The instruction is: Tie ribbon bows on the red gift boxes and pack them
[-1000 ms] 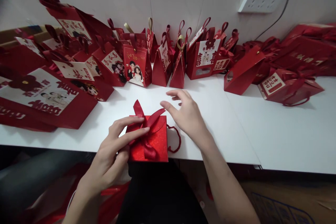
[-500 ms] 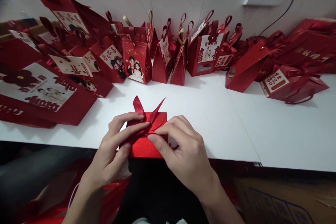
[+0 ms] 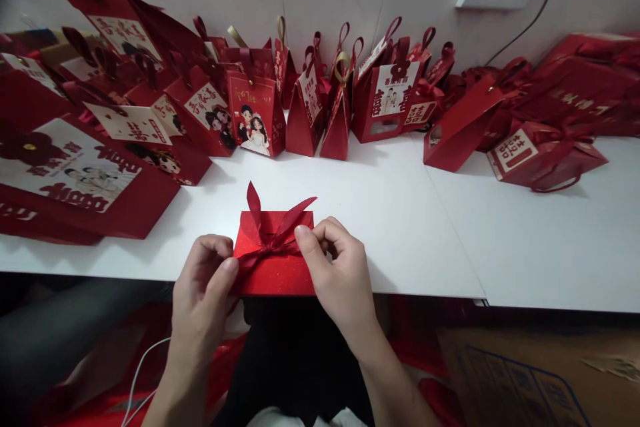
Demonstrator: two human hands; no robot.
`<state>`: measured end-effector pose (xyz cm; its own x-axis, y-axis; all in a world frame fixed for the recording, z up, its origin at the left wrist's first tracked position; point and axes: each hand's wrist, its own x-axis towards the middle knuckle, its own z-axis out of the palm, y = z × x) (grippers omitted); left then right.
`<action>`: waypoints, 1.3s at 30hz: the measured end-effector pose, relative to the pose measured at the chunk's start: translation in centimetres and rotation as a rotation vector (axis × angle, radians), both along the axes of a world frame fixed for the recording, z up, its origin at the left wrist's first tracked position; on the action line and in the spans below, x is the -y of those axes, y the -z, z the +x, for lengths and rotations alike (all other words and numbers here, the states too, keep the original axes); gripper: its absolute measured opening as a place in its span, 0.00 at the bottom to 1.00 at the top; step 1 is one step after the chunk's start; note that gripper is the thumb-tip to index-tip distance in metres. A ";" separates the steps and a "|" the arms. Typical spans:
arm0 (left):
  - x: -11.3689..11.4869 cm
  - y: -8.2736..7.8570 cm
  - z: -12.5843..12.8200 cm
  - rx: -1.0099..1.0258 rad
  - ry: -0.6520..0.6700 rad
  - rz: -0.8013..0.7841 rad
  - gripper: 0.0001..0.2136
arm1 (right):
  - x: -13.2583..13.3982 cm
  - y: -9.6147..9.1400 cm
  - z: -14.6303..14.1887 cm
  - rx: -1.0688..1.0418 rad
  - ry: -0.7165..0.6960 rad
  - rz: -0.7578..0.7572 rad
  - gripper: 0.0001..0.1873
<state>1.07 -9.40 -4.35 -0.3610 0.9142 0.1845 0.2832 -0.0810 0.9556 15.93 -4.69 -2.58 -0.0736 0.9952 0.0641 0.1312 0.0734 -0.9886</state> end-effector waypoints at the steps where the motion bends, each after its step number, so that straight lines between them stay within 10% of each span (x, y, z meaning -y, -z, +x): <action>1: 0.1 -0.2 0.1 0.052 0.006 -0.047 0.10 | 0.1 0.1 -0.1 -0.008 0.009 -0.002 0.21; 11: -0.2 1.2 -0.5 0.478 0.163 -0.096 0.16 | -0.1 1.5 -0.4 -0.275 0.046 -0.161 0.18; 28: -0.2 1.4 -1.4 0.403 0.170 -0.072 0.16 | -0.4 1.5 -0.3 -0.634 -0.032 -0.488 0.17; 39: -4.3 0.0 -4.3 0.389 0.267 -0.089 0.15 | -3.1 1.6 2.2 -0.268 -0.119 -0.161 0.18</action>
